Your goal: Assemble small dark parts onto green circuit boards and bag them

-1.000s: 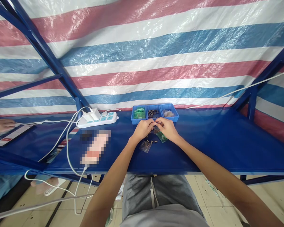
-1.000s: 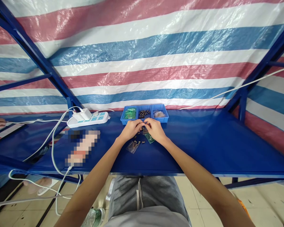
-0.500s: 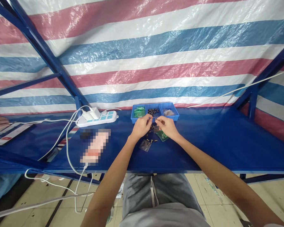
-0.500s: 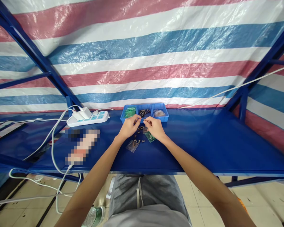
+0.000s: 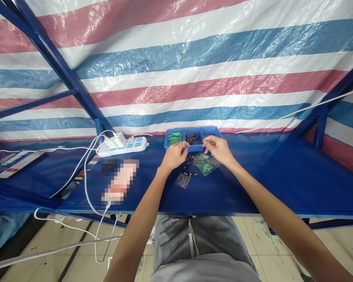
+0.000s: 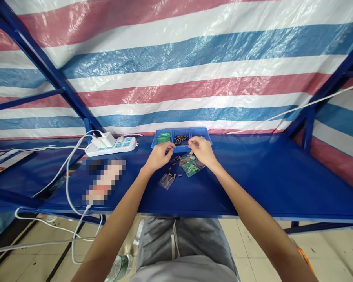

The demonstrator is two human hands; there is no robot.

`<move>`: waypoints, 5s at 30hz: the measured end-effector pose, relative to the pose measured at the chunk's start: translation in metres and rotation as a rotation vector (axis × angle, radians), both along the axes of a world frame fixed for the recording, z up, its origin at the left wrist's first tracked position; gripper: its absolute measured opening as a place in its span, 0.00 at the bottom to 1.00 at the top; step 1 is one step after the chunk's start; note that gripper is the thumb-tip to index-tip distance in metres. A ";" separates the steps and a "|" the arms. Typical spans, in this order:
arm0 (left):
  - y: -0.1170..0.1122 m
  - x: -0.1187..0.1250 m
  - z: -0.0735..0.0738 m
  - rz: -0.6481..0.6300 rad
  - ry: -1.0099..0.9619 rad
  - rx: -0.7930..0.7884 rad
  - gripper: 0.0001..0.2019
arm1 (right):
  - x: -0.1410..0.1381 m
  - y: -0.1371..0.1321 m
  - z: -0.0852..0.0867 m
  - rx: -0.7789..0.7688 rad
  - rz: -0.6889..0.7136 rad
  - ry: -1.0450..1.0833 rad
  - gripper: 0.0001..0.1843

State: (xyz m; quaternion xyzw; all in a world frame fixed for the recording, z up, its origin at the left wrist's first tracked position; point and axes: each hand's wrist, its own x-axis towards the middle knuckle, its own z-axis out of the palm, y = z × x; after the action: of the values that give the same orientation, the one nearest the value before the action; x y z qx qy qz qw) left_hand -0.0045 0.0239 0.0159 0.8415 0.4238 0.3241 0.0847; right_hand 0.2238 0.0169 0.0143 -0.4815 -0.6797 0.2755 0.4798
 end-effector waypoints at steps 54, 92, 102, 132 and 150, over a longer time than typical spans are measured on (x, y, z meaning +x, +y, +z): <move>0.014 -0.002 -0.012 -0.068 -0.165 -0.457 0.09 | -0.018 -0.021 -0.023 0.239 0.183 -0.544 0.11; -0.002 0.016 -0.003 -0.267 -0.398 -0.434 0.14 | -0.027 -0.024 -0.019 -0.187 0.166 0.175 0.20; -0.002 0.012 0.002 -0.267 -0.376 -0.412 0.15 | -0.022 -0.022 -0.018 -0.266 0.169 0.172 0.22; -0.002 0.013 0.001 -0.345 -0.446 -0.587 0.16 | -0.021 -0.024 -0.015 -0.179 0.190 0.126 0.20; -0.003 0.016 -0.001 -0.249 -0.342 -0.457 0.12 | -0.023 -0.024 -0.016 -0.048 0.148 -0.058 0.10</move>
State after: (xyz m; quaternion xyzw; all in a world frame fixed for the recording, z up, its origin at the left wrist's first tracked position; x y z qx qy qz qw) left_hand 0.0111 0.0205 0.0145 0.7795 0.3591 0.3444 0.3806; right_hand 0.2013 -0.0075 -0.0016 -0.4493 -0.7203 0.3123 0.4264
